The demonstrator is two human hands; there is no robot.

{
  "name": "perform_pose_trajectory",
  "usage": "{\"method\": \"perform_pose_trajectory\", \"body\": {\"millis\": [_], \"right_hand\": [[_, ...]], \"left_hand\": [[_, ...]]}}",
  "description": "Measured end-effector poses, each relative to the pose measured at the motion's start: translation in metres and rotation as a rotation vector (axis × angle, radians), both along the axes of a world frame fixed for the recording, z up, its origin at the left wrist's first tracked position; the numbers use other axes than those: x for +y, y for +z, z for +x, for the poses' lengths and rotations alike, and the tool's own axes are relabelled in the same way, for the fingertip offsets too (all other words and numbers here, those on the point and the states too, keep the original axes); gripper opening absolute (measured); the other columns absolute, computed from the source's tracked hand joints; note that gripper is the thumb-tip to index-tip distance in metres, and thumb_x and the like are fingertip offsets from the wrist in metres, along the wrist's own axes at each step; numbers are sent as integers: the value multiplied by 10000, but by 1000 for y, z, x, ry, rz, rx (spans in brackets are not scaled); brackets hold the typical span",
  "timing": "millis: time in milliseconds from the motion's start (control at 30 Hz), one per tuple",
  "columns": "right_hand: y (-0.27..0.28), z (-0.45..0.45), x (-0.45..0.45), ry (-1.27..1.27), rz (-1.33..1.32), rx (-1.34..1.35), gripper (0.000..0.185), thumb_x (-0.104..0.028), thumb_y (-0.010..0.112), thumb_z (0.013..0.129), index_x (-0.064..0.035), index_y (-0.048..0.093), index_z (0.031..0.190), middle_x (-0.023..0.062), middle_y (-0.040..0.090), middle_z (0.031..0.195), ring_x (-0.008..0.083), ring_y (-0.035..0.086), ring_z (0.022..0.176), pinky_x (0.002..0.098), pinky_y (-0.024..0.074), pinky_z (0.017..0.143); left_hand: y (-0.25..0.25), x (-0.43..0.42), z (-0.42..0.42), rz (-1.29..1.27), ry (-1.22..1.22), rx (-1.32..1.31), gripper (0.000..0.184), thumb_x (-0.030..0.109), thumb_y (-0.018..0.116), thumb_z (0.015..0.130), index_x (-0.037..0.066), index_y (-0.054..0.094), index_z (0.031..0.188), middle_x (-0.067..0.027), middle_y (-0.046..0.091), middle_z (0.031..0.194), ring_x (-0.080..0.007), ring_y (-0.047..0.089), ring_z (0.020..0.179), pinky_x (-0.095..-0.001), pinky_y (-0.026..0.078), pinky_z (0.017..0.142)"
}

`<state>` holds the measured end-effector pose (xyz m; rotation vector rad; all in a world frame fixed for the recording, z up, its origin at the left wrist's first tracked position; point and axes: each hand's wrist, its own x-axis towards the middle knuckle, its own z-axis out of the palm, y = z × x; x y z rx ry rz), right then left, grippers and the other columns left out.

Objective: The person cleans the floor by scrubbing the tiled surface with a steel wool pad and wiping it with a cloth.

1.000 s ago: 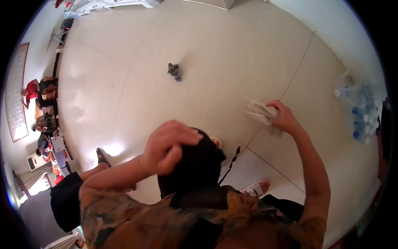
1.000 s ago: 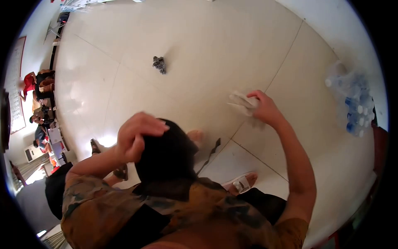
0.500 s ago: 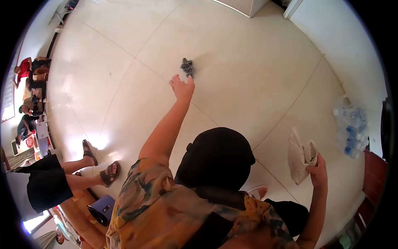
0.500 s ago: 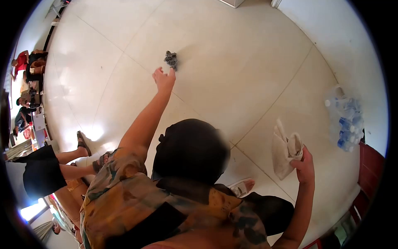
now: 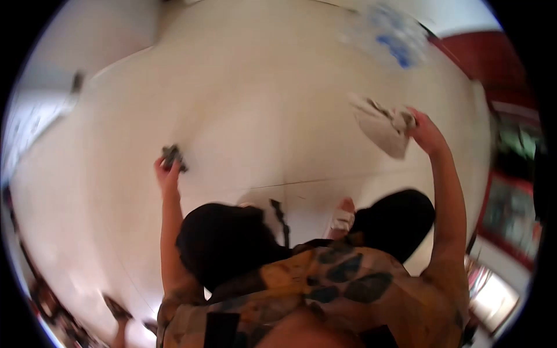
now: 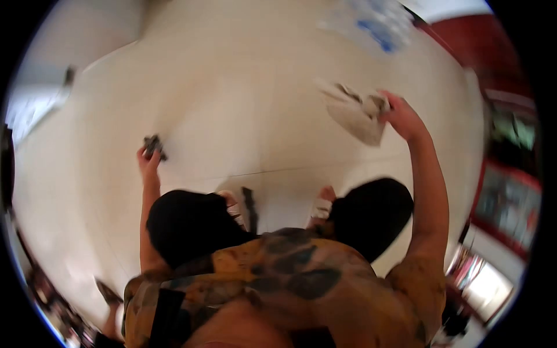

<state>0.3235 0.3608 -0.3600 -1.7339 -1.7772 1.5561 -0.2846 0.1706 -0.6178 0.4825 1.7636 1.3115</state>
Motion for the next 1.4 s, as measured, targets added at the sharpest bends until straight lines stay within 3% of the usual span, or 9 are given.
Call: {"method": "perform_pose_trajectory", "body": {"millis": [267, 367, 633, 733, 833, 1067, 1133, 1267, 1400], "right_hand": [[-79, 118, -152, -1297, 31, 485, 374, -58, 574, 779, 26, 535, 1142, 99, 616, 1039, 190, 579, 985, 303, 447, 879], [-133, 127, -167, -1277, -16, 439, 362, -75, 571, 788, 24, 540, 1135, 95, 622, 1003, 187, 597, 917, 308, 476, 801], [-170, -16, -97, -469, 696, 46, 506, -157, 659, 805, -83, 496, 1279, 115, 540, 1198, 165, 598, 922, 271, 501, 720], [-200, -48, -82, 194, 905, -224, 509, -266, 633, 785, -150, 526, 1269, 95, 451, 1339, 276, 464, 1204, 444, 356, 1012], [-241, -91, -84, 405, 1081, -252, 415, -281, 604, 777, -150, 588, 1171, 125, 482, 1294, 298, 414, 1236, 479, 265, 1056], [-277, 156, -69, -559, 700, -1090, 356, -206, 516, 778, -19, 589, 1072, 164, 551, 1190, 314, 465, 1160, 458, 365, 931], [-293, 237, -178, -720, 349, -1289, 505, -302, 491, 867, -55, 467, 1306, 137, 430, 1381, 299, 357, 1298, 469, 286, 1047], [-236, 288, -356, -1058, -409, -1238, 349, -261, 488, 889, -35, 533, 1151, 156, 603, 1040, 330, 573, 995, 443, 508, 787], [-257, 266, -364, -1200, 229, -1008, 341, -212, 525, 903, 55, 564, 1112, 213, 571, 1125, 346, 535, 1097, 432, 463, 903]], "left_hand": [[72, 32, 19, -150, -328, 45, 416, 101, 617, 841, 108, 414, 1204, 5, 543, 934, -87, 502, 822, -265, 410, 687], [109, 70, 21, -136, -484, 90, 400, 75, 597, 850, 105, 414, 1204, -2, 555, 981, -85, 503, 842, -248, 402, 688], [255, 110, 54, -79, -635, 256, 431, 24, 560, 868, 92, 382, 1255, -17, 529, 1067, -102, 504, 902, -247, 402, 719], [277, 111, 93, -109, -635, 353, 441, 7, 553, 857, 93, 385, 1255, -16, 536, 1065, -101, 512, 904, -238, 405, 699], [265, 111, 106, -197, -664, 421, 440, 3, 549, 847, 102, 394, 1247, -9, 552, 1050, -91, 522, 882, -227, 408, 668], [216, 125, 181, -458, -779, 371, 373, 39, 577, 847, 117, 426, 1180, 10, 561, 954, -77, 517, 812, -246, 413, 644], [195, 133, 216, -424, -836, 329, 380, 36, 583, 843, 115, 425, 1180, -6, 562, 951, -78, 518, 817, -248, 418, 651], [129, 151, 273, -386, -845, 325, 409, 24, 599, 822, 109, 421, 1180, -33, 553, 916, -88, 522, 720, -222, 413, 560], [61, 158, 318, -282, -833, 380, 453, 35, 649, 770, 73, 419, 1160, -54, 549, 874, -94, 527, 671, -238, 422, 510]]}}
